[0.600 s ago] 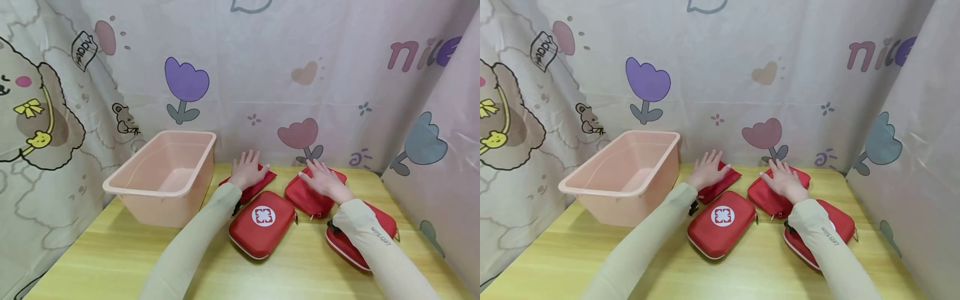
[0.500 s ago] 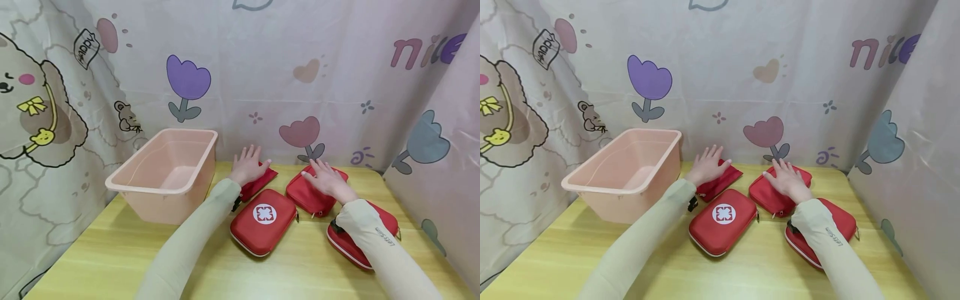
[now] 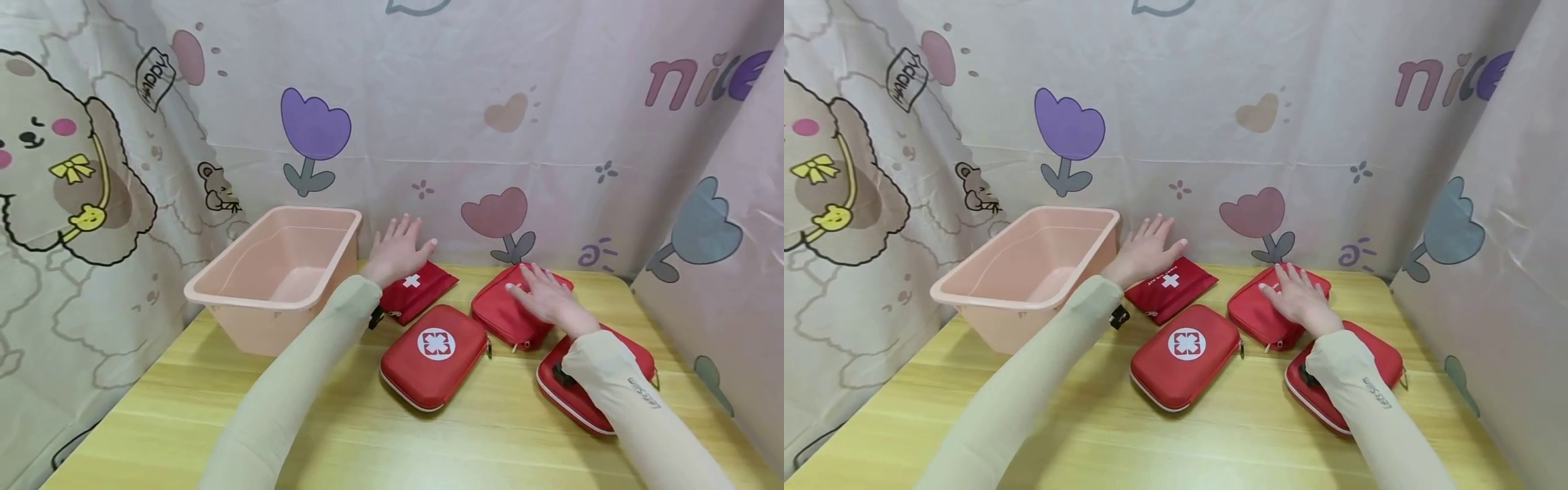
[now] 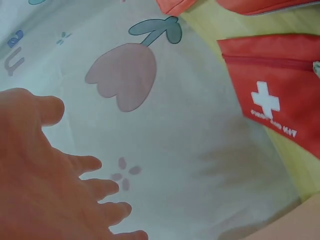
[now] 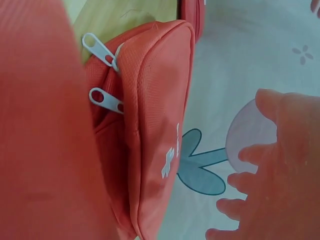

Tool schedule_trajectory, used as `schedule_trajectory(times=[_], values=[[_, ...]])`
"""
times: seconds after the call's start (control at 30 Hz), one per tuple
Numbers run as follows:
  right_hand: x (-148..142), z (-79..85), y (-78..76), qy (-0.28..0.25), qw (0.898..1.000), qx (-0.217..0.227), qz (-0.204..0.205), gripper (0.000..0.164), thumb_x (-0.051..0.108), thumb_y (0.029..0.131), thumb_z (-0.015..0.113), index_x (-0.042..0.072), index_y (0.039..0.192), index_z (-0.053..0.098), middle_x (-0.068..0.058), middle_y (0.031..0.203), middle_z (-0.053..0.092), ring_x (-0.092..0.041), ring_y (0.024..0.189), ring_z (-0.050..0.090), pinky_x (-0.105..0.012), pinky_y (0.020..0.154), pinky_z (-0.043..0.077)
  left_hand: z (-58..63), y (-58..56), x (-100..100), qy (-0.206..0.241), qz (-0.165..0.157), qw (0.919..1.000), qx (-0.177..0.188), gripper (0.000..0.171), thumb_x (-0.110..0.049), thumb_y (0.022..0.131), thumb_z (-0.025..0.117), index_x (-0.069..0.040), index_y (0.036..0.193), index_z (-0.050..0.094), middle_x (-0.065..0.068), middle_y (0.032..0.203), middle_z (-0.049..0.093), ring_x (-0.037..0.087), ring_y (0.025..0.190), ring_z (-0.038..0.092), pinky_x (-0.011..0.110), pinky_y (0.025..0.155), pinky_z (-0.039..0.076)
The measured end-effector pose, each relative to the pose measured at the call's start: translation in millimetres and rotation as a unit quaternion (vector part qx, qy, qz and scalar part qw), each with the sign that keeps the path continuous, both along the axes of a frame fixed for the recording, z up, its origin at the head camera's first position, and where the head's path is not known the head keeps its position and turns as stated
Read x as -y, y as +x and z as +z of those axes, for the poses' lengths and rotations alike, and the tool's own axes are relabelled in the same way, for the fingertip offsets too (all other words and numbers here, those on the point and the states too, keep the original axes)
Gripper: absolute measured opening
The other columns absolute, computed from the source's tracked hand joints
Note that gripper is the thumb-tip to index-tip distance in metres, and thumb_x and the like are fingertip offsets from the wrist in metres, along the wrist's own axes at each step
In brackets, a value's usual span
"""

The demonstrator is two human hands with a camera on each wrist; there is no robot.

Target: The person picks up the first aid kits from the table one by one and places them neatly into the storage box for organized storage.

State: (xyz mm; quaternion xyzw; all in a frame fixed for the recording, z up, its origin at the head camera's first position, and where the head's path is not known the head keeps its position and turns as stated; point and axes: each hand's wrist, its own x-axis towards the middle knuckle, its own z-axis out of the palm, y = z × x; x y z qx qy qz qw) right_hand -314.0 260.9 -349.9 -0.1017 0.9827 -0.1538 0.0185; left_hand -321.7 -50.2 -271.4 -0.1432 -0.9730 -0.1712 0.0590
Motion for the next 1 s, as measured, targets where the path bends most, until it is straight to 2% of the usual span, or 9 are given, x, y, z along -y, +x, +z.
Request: schedule_trajectory(times=[0.27, 0.5, 0.67, 0.8, 1.0], values=[[-8, 2.7, 1.6, -0.010, 1.000, 0.001, -0.004, 0.083, 0.055, 0.100, 0.039, -0.002, 0.154, 0.013, -0.035, 0.155, 0.007, -0.056, 0.139, 0.004, -0.073, 0.105, 0.004, 24.6, 8.0, 26, 0.018, -0.003, 0.9998, -0.001, 0.071, -0.054, 0.101, 0.034, -0.016, 0.158, 0.016, 0.009, 0.164, 0.006, 0.032, 0.149, 0.001, 0.054, 0.116, 0.002], [-10, 3.1, 4.3, -0.012, 1.000, 0.002, 0.000, 0.084, 0.056, 0.100, 0.038, -0.004, 0.154, 0.014, -0.036, 0.154, 0.007, -0.057, 0.138, 0.004, -0.072, 0.106, 0.004, 48.7, 11.0, 62, 0.054, 0.000, 0.9983, -0.021, 0.072, -0.053, 0.103, 0.034, -0.011, 0.158, 0.016, 0.011, 0.163, 0.003, 0.031, 0.148, -0.001, 0.052, 0.117, 0.003], [-9, 0.6, 5.8, -0.011, 1.000, 0.002, 0.003, 0.082, 0.054, 0.101, 0.039, -0.005, 0.153, 0.015, -0.037, 0.154, 0.007, -0.059, 0.137, 0.005, -0.072, 0.107, 0.004, 63.1, 12.6, 103, 0.042, 0.012, 0.9985, -0.034, 0.070, -0.048, 0.104, 0.032, -0.005, 0.156, 0.017, 0.017, 0.162, 0.008, 0.037, 0.147, 0.004, 0.056, 0.116, 0.006], [-11, -0.6, 7.2, -0.011, 1.000, 0.002, 0.004, 0.082, 0.052, 0.101, 0.040, -0.006, 0.153, 0.015, -0.037, 0.153, 0.008, -0.060, 0.136, 0.006, -0.071, 0.107, 0.005, 70.1, 15.7, 143, 0.029, 0.043, 0.9982, -0.031, 0.070, -0.048, 0.104, 0.030, -0.001, 0.155, 0.017, 0.023, 0.160, 0.008, 0.042, 0.146, 0.004, 0.058, 0.115, 0.006], [-17, 0.7, 8.1, -0.014, 1.000, -0.002, 0.002, 0.083, 0.053, 0.101, 0.039, -0.008, 0.152, 0.014, -0.039, 0.152, 0.008, -0.061, 0.136, 0.005, -0.073, 0.106, 0.005, 70.0, 29.3, 196, 0.027, 0.086, 0.9957, -0.022, 0.078, -0.056, 0.101, 0.026, 0.000, 0.155, 0.016, 0.026, 0.158, 0.015, 0.045, 0.144, 0.009, 0.066, 0.111, 0.009]])
